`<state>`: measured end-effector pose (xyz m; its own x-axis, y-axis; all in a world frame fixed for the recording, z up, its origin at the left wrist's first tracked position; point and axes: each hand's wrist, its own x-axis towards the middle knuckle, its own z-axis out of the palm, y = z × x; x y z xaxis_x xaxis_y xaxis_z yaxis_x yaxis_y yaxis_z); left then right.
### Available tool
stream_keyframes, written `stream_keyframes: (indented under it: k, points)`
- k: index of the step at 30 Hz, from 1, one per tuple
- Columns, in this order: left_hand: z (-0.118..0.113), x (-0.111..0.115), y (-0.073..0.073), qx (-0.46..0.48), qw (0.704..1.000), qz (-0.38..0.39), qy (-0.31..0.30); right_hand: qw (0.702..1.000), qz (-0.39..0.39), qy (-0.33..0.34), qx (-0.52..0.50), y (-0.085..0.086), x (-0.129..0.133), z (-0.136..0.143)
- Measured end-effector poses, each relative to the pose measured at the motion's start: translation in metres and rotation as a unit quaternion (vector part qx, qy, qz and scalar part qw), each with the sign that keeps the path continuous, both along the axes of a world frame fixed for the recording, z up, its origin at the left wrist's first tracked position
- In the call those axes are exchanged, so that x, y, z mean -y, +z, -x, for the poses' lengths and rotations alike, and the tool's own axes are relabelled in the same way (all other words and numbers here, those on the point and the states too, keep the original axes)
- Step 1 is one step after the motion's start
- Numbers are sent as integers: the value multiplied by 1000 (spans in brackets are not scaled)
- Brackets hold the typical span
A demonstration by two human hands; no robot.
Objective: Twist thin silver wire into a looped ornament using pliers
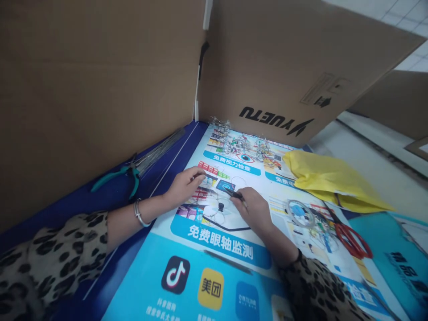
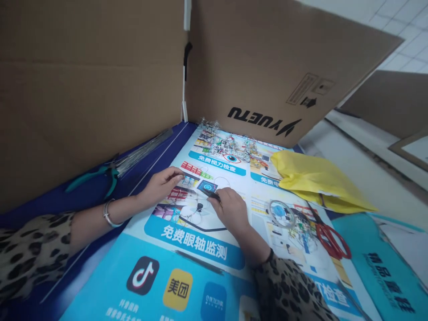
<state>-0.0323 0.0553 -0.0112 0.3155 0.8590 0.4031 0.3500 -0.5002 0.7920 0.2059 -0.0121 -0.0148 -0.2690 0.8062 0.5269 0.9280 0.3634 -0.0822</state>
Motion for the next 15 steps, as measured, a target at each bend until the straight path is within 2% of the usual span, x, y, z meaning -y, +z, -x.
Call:
stream_keyframes:
  k: [4,8,12,15]
  points:
    - [12,0,-2,1,999,-45,6,999,-17,45,-10,2,3,0]
    - [18,1,1,-39,992,-113,-50,997,9,80,21,5,9,1]
    - [18,5,5,-162,963,-151,-154,994,14,98,53,5,11,2]
    - [17,8,6,-259,938,-137,-184,991,16,98,86,6,11,3]
